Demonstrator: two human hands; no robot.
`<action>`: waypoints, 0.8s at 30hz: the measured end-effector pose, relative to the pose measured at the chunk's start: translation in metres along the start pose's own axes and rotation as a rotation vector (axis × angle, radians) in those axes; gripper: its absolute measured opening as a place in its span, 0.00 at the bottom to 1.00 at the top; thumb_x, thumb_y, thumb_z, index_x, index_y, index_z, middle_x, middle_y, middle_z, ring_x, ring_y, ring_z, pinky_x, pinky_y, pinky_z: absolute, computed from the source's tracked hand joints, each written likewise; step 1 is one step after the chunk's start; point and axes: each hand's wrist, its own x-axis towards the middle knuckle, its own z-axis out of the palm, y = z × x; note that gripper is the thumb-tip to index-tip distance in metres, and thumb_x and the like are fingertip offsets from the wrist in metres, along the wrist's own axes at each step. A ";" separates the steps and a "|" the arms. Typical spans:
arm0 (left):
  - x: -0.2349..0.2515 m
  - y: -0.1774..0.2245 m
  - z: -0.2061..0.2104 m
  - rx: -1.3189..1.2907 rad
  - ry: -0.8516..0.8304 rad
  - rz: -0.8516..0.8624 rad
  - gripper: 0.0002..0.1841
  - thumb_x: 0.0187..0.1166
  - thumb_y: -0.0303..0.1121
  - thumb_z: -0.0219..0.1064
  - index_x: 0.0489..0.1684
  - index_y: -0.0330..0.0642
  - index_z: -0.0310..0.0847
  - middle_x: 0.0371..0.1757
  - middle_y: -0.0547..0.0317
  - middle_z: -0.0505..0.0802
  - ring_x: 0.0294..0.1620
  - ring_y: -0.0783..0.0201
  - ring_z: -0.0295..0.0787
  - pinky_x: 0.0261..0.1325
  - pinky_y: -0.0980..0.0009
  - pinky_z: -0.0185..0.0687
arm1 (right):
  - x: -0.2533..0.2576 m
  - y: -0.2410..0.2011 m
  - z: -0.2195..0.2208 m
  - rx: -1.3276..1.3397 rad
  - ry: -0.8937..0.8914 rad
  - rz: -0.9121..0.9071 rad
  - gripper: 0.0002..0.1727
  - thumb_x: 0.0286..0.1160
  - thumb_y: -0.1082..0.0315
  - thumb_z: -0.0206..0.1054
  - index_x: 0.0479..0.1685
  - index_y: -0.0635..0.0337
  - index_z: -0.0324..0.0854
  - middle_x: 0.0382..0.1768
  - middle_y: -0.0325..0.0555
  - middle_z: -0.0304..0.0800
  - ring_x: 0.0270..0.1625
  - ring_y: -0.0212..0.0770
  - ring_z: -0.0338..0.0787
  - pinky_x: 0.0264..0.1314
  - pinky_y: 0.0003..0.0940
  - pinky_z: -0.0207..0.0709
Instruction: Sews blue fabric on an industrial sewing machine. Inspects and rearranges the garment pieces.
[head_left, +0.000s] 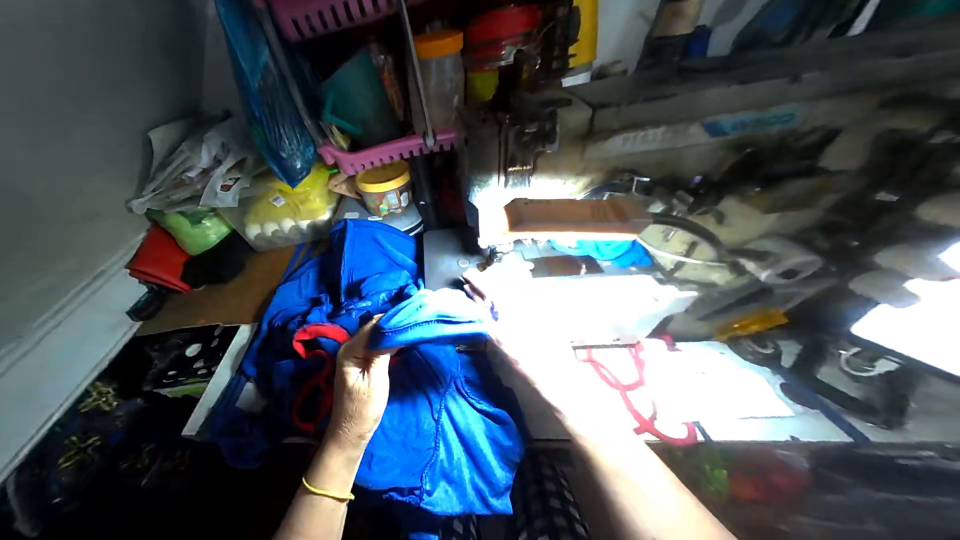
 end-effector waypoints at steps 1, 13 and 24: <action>-0.001 0.002 0.001 -0.016 -0.005 -0.020 0.14 0.88 0.33 0.58 0.49 0.62 0.92 0.48 0.74 0.96 0.51 0.73 0.93 0.61 0.66 0.90 | -0.002 -0.001 -0.002 0.046 0.011 0.017 0.14 0.82 0.66 0.63 0.58 0.55 0.91 0.49 0.51 0.93 0.52 0.53 0.92 0.52 0.56 0.83; 0.005 0.050 -0.081 0.507 0.027 -0.044 0.29 0.92 0.36 0.47 0.84 0.19 0.55 0.86 0.33 0.66 0.87 0.58 0.63 0.86 0.61 0.63 | -0.091 0.046 -0.117 0.407 0.165 0.416 0.11 0.78 0.70 0.61 0.43 0.61 0.90 0.35 0.33 0.93 0.35 0.16 0.87 0.40 0.14 0.83; -0.054 0.007 -0.054 1.027 -0.405 0.041 0.18 0.80 0.34 0.57 0.61 0.40 0.88 0.80 0.41 0.80 0.88 0.22 0.53 0.85 0.31 0.45 | -0.065 0.062 -0.146 0.077 0.535 0.499 0.17 0.84 0.61 0.63 0.63 0.60 0.85 0.43 0.41 0.86 0.31 0.23 0.78 0.33 0.20 0.73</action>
